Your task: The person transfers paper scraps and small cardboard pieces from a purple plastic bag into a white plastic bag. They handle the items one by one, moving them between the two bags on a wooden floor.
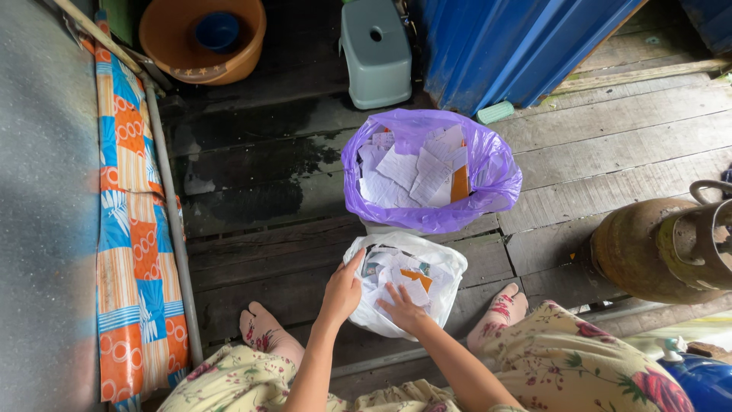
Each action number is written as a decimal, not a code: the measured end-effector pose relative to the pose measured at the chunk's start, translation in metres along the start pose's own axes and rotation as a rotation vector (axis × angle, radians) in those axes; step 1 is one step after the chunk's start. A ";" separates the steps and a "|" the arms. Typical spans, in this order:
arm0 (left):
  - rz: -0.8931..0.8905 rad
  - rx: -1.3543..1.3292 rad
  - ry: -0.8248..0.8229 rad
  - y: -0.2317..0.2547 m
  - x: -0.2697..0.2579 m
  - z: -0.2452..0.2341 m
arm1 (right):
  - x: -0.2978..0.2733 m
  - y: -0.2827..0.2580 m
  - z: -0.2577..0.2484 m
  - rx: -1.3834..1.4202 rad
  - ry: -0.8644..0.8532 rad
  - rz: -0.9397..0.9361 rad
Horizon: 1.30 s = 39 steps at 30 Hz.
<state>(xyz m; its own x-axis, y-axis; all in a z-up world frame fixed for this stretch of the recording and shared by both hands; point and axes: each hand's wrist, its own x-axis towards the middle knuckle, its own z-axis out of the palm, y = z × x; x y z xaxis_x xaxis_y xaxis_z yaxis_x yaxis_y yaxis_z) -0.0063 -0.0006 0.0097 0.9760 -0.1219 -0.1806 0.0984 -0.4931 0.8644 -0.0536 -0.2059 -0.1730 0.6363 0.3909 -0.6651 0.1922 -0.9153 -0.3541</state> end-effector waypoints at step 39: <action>-0.017 0.114 -0.023 0.004 0.010 0.008 | -0.053 0.003 -0.303 -0.018 0.907 0.106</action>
<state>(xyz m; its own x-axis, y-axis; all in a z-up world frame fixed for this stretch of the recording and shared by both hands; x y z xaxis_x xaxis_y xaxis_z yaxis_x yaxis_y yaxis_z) 0.0020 -0.0108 0.0079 0.9696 -0.1318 -0.2063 0.0907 -0.5897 0.8025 0.1394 -0.2588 0.0607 0.9931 0.0853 0.0807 0.1060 -0.9465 -0.3047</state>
